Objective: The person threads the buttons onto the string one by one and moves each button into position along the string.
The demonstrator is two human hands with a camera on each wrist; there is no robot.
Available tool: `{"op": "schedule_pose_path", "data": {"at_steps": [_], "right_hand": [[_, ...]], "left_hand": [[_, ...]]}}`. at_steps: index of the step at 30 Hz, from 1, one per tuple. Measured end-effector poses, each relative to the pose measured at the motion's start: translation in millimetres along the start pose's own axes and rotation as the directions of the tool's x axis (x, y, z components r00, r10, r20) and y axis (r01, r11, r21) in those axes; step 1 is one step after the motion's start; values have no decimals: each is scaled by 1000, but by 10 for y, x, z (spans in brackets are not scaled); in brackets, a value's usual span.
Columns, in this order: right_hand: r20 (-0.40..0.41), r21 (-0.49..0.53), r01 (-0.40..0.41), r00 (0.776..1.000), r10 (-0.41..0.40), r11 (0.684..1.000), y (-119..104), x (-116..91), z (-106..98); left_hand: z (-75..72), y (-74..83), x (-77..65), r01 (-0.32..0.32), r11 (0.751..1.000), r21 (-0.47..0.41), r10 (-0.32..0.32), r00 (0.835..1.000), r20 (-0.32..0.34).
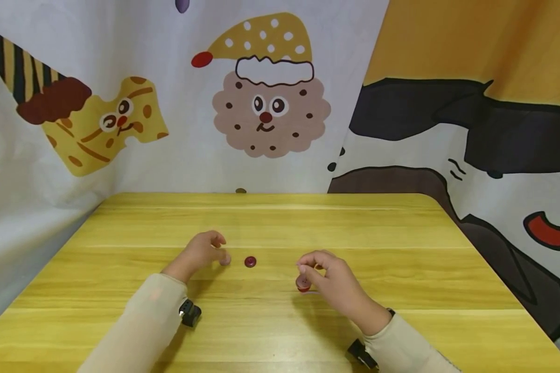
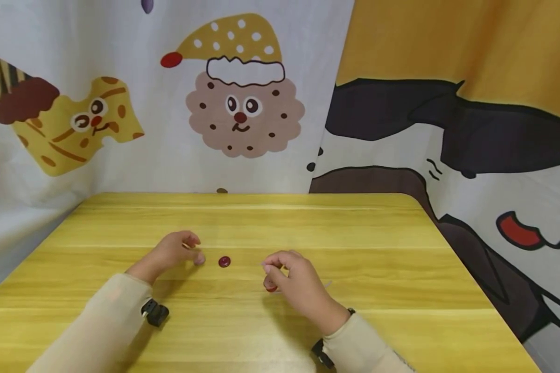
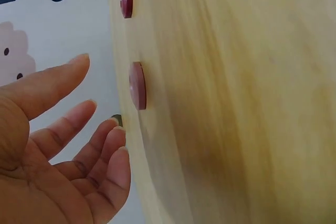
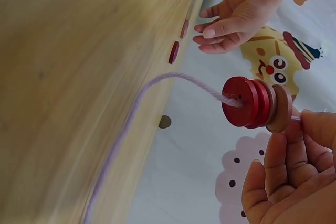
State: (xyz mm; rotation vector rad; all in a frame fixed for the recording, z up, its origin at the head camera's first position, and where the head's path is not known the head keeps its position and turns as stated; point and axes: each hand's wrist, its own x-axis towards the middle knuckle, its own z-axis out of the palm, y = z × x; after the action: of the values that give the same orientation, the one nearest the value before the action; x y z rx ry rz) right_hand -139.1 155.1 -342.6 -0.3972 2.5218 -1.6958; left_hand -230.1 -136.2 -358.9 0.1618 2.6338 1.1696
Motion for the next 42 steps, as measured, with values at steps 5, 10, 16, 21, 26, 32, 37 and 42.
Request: {"op": "schedule_pose_path", "data": {"at_steps": [5,10,16,21,26,32,37,42], "right_hand": [[2,-16,10,1000,-10,1000,-8,-11,-23],[17,-3,9,1000,-9,1000,-18,-11,-39],[25,-2,8,1000,-8,1000,-15,-10,-44],[23,-7,7,1000,-7,1000,-10,-8,-39],[17,-20,12,1000,-12,1000,-12,-6,-36],[17,-9,5,1000,-5,1000,-19,-9,-35],[23,4,0,1000,0,1000,-10,-8,-33],[27,16,3,1000,-4,1000,-5,-10,-28]], "left_hand": [[-3,-19,25,-20,998,59,17,999,45],[3,-32,39,-29,993,116,20,997,74],[2,-35,42,-36,993,115,25,995,97],[28,-39,39,-54,990,127,42,994,98],[60,-44,51,-58,988,143,46,995,87],[72,-56,55,-60,988,143,48,995,85],[78,-66,62,-69,988,139,58,995,84],[87,-74,67,-73,987,143,61,994,85]]}}
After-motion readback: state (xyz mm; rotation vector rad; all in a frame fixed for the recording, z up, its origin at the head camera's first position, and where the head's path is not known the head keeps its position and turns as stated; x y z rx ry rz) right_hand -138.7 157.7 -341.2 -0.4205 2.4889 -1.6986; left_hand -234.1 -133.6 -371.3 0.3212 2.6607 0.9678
